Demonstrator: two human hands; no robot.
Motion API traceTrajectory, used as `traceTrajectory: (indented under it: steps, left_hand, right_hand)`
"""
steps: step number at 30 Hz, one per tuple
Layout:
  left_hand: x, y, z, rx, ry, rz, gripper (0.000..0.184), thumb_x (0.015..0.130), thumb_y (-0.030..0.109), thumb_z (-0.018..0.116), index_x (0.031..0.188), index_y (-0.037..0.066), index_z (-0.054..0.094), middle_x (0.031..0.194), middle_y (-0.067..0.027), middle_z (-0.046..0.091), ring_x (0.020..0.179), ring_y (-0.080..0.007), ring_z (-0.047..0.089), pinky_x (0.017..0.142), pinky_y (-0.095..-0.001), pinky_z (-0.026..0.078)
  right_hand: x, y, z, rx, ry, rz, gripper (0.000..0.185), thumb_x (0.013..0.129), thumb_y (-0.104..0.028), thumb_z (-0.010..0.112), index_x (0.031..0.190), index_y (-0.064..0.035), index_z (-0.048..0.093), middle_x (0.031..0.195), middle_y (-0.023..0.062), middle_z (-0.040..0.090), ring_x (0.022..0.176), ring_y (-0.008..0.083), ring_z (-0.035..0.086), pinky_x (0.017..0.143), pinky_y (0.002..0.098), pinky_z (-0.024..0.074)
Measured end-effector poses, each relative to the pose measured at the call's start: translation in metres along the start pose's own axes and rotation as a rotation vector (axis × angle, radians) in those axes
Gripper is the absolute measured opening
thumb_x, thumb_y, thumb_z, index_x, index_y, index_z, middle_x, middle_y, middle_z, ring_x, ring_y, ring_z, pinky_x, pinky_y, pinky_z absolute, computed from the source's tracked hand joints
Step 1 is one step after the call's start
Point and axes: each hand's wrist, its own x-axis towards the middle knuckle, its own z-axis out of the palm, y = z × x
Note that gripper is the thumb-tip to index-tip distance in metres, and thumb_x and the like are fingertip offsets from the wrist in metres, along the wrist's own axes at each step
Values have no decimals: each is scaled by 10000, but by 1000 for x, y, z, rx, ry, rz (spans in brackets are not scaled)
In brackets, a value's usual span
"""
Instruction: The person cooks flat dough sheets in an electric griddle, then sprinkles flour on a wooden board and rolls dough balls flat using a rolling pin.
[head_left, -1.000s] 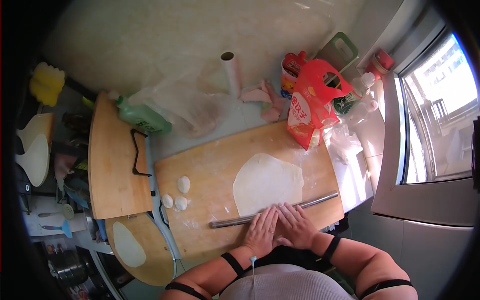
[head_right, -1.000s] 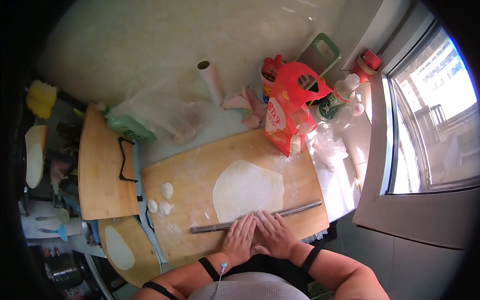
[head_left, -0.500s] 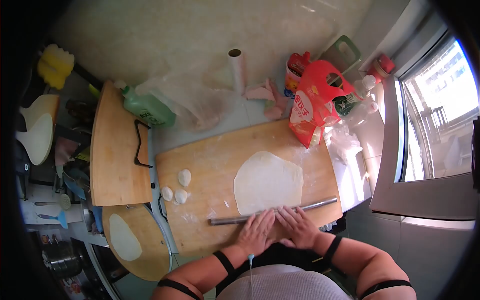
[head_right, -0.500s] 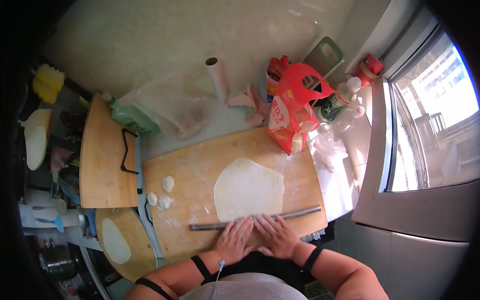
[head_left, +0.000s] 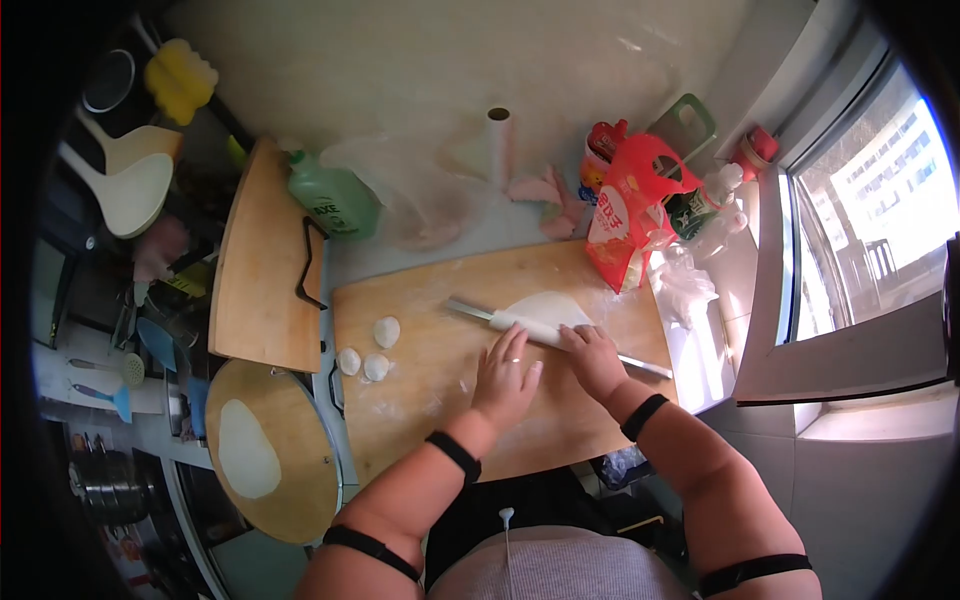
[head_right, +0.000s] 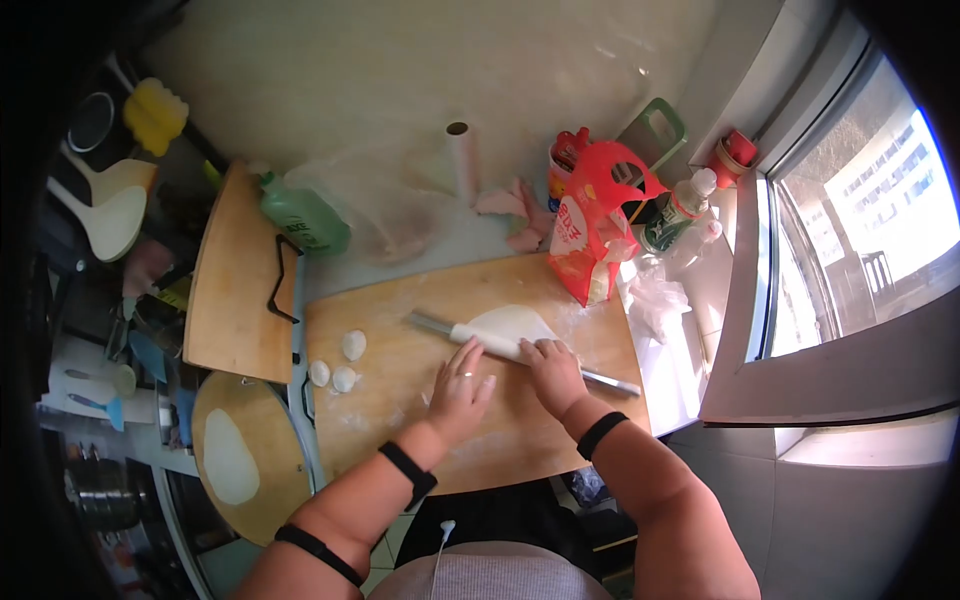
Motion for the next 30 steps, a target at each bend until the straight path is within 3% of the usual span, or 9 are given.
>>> traceTrajectory:
  steps: [2,4,6,8,14,16,23,27,30]
  left_hand:
    - [-31,-19,23,-993,31,-301,652,971,414,459,1440,-4,283,1520,-176,277,1410,-283,281,1145,-491,204]
    - [-55,-9,-1,-1322,-27,-553,676,980,466,392,1446,-7,265,1508,-183,297,1398,-288,301,1140,-477,223]
    - [-71,-9,-11,-1647,-94,-807,708,989,518,324,1453,-11,246,1496,-190,317,1385,-293,321,1136,-463,243]
    - [-82,-15,-10,-1881,-59,-935,761,975,585,248,1463,1,225,1472,-187,355,1366,-306,343,1129,-461,257]
    - [-96,-18,-3,-1969,-37,-907,805,942,660,225,1361,-3,404,1385,-161,457,1261,-291,438,1080,-420,324]
    - [-95,-20,5,-1904,63,-1004,810,930,681,225,1305,1,455,1296,-154,526,1188,-293,496,1042,-420,366]
    - [-108,-50,54,-2058,166,-942,675,969,594,205,1096,32,557,1025,-147,627,971,-278,596,946,-412,457]
    - [-105,-30,33,-1915,145,-882,364,985,388,400,1049,75,573,1015,-91,650,926,-211,628,861,-366,508]
    - [-99,-22,23,-1750,81,-911,212,941,250,568,1081,92,577,1022,-49,654,944,-167,632,835,-330,517]
  right_hand:
    - [-10,-9,7,-45,34,254,461,809,-41,535,1270,-47,538,1114,113,579,1038,305,553,851,429,480]
    - [-19,-29,13,-35,-46,288,478,813,-43,531,1289,-17,513,1175,133,570,1096,327,536,896,424,478]
    - [-32,-49,25,139,-1,-144,518,807,-69,563,1311,15,478,1271,179,525,1176,351,501,964,414,458]
    - [-35,-93,-7,334,-115,-174,593,789,-123,620,1328,44,438,1333,230,468,1231,365,463,1005,406,439]
    - [-62,-123,35,331,-383,168,702,796,-201,658,1371,56,348,1286,317,473,1108,442,545,901,462,476]
    - [-65,-133,25,772,-572,270,698,782,-135,638,1385,25,324,1270,298,475,1166,436,501,943,439,464]
    - [-71,-151,1,595,-246,-2,726,759,-30,571,1412,49,262,1218,260,479,1054,431,543,905,436,480]
    - [-69,-132,-23,559,-467,123,697,751,11,553,1397,47,296,1168,234,484,992,394,550,854,436,498]
    - [-85,-84,-12,271,-149,-252,583,778,-8,533,1350,28,429,1192,241,499,975,372,555,844,393,490]
